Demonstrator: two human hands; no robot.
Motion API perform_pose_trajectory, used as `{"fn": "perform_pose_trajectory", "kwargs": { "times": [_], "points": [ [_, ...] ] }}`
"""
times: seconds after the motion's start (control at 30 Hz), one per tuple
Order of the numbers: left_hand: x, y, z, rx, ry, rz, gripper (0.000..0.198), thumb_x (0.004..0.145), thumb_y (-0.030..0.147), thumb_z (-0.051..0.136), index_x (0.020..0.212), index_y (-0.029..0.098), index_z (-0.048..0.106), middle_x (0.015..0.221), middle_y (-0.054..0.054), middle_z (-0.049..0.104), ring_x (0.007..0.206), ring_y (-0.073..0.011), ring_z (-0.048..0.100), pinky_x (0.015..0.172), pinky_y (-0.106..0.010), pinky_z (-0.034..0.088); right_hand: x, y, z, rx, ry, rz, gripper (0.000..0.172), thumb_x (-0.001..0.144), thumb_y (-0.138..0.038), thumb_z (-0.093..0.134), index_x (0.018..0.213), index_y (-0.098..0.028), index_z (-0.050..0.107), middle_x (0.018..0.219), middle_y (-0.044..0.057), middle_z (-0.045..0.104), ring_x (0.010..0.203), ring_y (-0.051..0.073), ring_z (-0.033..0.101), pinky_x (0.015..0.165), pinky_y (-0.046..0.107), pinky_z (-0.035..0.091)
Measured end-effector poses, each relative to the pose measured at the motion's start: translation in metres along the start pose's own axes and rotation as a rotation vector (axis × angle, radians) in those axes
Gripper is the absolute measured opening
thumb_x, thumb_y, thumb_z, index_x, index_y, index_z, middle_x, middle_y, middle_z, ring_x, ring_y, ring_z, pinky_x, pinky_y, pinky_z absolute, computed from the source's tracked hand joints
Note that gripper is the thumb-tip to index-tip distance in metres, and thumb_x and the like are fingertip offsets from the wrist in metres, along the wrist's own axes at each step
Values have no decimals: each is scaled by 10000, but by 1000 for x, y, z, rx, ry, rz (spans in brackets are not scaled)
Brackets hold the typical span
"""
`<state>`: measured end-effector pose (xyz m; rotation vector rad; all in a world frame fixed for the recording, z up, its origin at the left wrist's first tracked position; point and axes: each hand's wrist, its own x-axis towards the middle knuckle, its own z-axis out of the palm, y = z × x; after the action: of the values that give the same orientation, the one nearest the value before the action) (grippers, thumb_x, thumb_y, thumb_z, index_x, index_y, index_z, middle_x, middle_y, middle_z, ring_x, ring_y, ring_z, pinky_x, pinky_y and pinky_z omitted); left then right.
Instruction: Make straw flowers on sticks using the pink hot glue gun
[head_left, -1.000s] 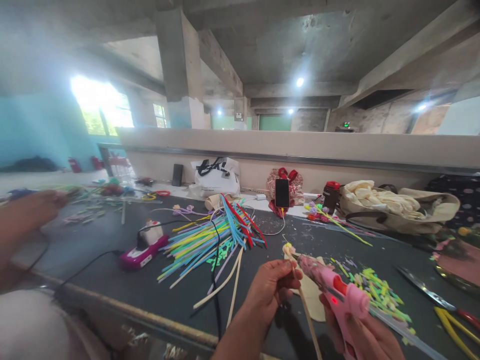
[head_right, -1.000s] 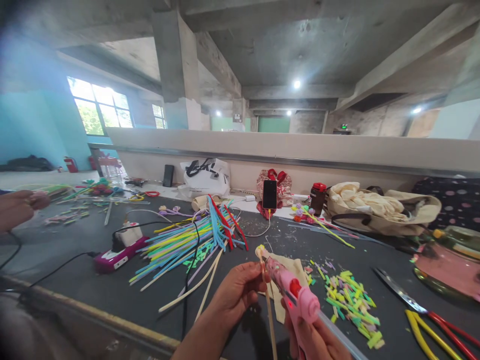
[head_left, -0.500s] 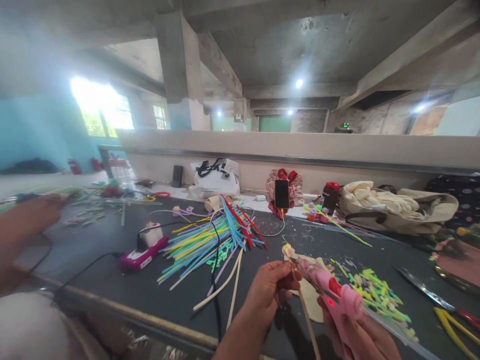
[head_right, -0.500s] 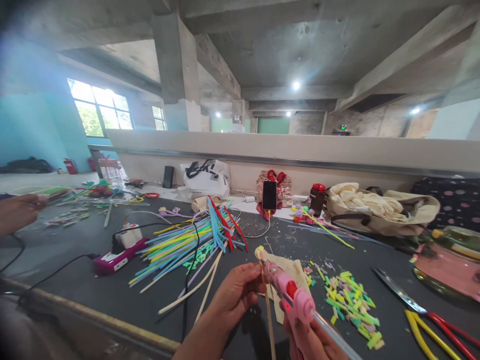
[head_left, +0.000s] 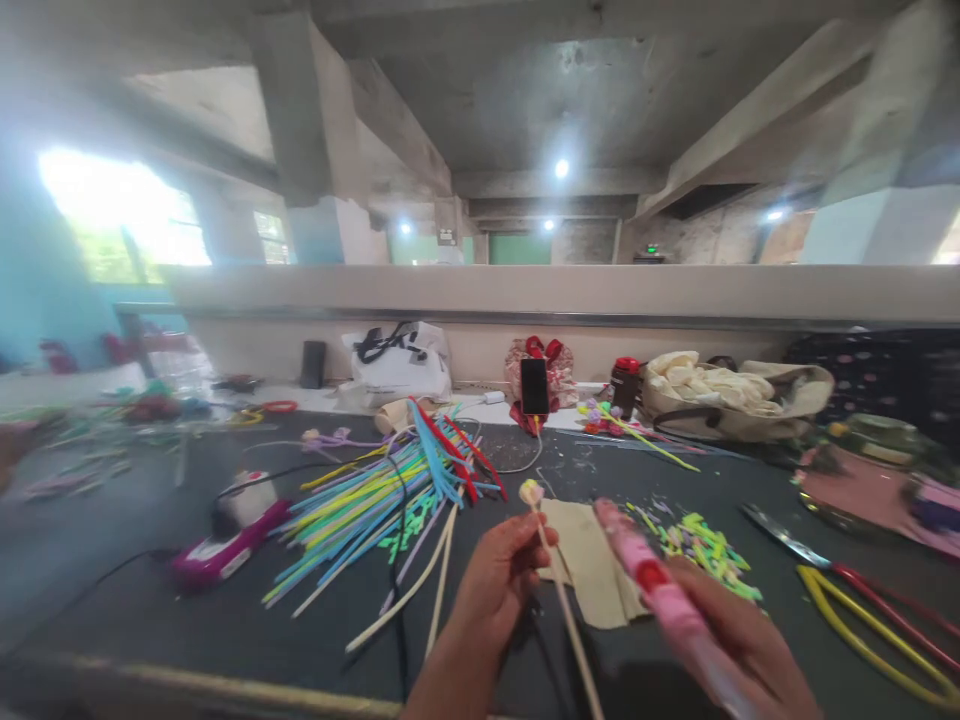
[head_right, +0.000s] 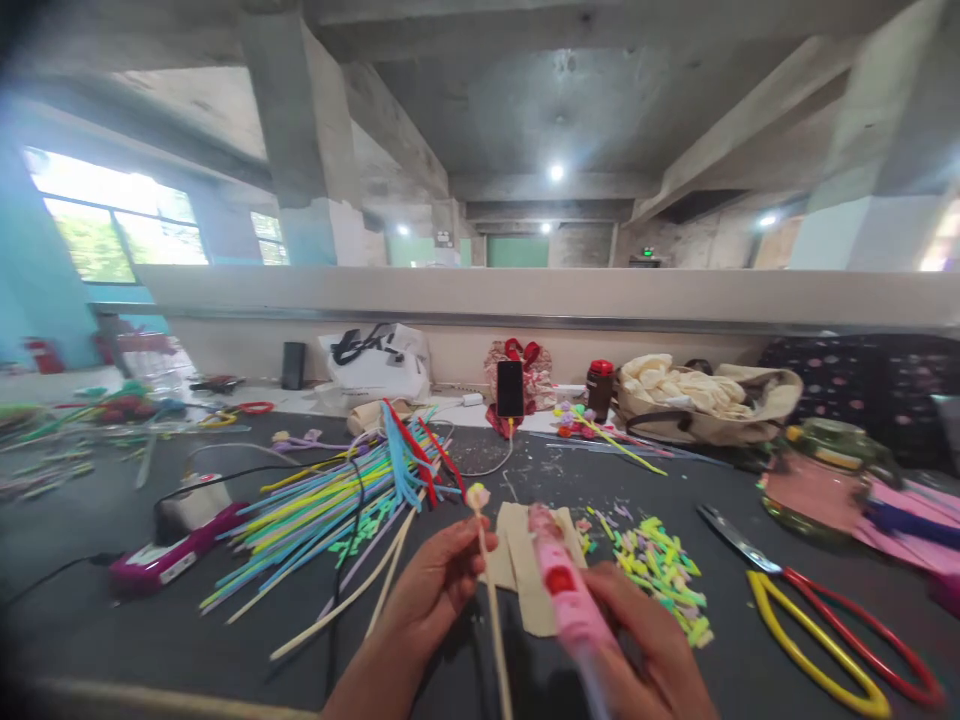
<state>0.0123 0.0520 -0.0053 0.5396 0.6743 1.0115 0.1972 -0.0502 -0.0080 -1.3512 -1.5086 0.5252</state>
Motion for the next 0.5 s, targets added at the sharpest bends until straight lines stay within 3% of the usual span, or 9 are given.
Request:
{"fn": "perform_pose_trajectory", "kwargs": {
  "times": [0.07, 0.2, 0.5],
  "points": [
    [-1, 4, -1, -42, 33, -12, 73, 765, 160, 518, 752, 120, 579, 556, -3, 622, 327, -10, 456, 261, -65, 275, 8, 0, -5, -278, -145, -183, 229, 724, -271, 563, 948, -238, 599, 791, 27, 615, 726, 198, 561, 632, 288, 428],
    [0, 11, -1, -90, 31, -39, 142, 818, 156, 439, 738, 131, 553, 478, 36, 560, 261, 6, 356, 232, -64, 229, 17, 2, -4, -611, -246, -209, 155, 735, -251, 515, 868, -212, 583, 814, 32, 595, 745, 189, 545, 647, 292, 380],
    [-4, 9, 8, -99, 45, -75, 152, 808, 137, 452, 715, 112, 569, 471, 16, 543, 270, -8, 366, 227, -77, 262, 15, 8, 11, -740, -275, -196, 242, 760, -405, 520, 906, -227, 593, 883, 42, 610, 790, 216, 551, 670, 304, 389]
  ]
}}
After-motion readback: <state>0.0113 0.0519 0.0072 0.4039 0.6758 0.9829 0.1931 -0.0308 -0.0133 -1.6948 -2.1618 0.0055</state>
